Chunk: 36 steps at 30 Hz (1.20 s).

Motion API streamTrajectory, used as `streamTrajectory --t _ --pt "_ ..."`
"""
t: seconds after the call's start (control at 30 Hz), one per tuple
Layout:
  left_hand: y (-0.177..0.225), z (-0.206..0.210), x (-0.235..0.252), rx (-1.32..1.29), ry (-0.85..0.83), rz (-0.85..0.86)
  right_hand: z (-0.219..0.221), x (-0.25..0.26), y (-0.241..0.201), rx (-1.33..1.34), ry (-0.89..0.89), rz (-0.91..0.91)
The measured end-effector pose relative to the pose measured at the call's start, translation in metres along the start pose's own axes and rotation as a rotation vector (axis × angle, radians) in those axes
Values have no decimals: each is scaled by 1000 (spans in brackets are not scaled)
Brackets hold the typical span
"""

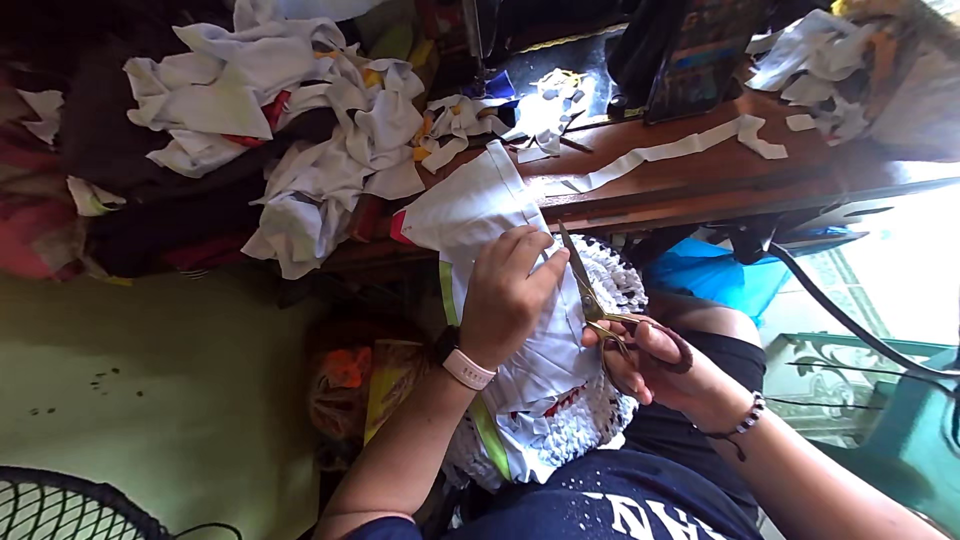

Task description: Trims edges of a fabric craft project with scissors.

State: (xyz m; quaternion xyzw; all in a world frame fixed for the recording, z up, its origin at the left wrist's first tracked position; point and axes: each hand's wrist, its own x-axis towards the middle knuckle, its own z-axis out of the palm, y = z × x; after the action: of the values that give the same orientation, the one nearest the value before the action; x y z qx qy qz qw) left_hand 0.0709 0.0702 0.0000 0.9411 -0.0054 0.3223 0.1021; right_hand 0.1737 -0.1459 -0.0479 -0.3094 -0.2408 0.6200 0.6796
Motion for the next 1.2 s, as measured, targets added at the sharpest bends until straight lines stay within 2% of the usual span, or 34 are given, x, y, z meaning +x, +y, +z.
streamTrajectory --t 0.63,1.2 --pt "-8 3 15 49 7 60 -1 0 1 0 -4 0" --pt "-15 5 9 56 25 103 -2 0 1 16 -2 6"
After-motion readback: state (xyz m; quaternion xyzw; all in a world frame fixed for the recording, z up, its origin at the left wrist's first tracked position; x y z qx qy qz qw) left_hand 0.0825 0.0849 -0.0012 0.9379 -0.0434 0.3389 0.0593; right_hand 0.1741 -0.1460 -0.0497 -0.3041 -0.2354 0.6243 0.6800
